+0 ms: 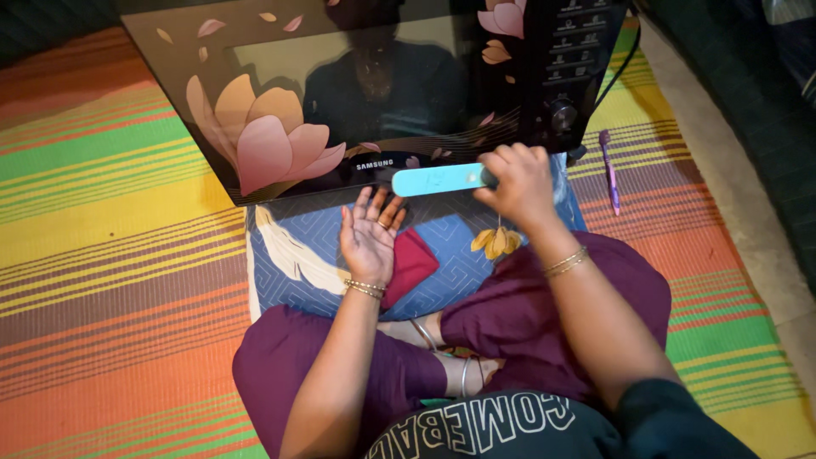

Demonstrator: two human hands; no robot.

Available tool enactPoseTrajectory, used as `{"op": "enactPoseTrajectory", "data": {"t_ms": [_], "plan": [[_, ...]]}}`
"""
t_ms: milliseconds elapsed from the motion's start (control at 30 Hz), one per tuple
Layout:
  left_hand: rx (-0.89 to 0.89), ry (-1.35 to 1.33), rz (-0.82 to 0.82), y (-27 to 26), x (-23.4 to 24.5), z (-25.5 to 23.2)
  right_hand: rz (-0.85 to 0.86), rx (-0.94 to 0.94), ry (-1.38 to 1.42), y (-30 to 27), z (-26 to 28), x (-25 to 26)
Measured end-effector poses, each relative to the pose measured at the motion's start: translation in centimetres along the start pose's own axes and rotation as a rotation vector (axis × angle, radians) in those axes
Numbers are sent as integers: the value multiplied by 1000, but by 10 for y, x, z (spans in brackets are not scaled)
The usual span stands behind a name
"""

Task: The person sits on a mat and cleans the front glass door of a microwave using a brush and a red cloth. They brush the surface, wipe with the cloth, open the door to wipe the interior, and continue wiping the exterior.

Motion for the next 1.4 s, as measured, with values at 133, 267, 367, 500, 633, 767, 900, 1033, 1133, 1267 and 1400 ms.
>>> {"op": "enactPoseTrajectory", "data": {"t_ms": [133, 267, 367, 500, 633, 767, 900, 1033, 1133, 1267, 1400], "plan": [[7, -4, 17, -1, 1, -2, 26, 7, -92, 1, -11, 11], [12, -2, 32, -2, -1, -3, 41, -77, -248, -8, -47, 39], [7, 10, 19, 0, 0, -2, 42, -109, -277, -8, -46, 43], [-7, 12, -1, 0, 5, -1, 1, -69, -248, -5, 5, 26], [-14, -17, 1, 1, 8, 0, -25, -40, -149, -3, 26, 18], [6, 5, 18, -1, 3, -1, 0, -109, -268, -5, -12, 28], [2, 23, 24, -3, -1, -2, 104, -241, -303, -17, -56, 41], [-10, 43, 2, -2, 2, -1, 159, -155, -289, -9, -30, 28], [-27, 21, 3, -1, 5, 0, 32, -89, -192, -4, 14, 19], [-28, 11, 0, -2, 4, -1, -8, -54, -135, -3, 24, 18], [-2, 32, 5, -3, -1, -2, 53, -134, -244, -10, -25, 29]]}}
Point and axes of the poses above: each hand's wrist, its own y-axis towards the middle knuckle, its own x-axis out of the back of the hand, z = x × y, the point moved 5 cm from there along y, towards the middle knuckle, and after that the axes turned 15 degrees about -y, right-handed, at the moved point
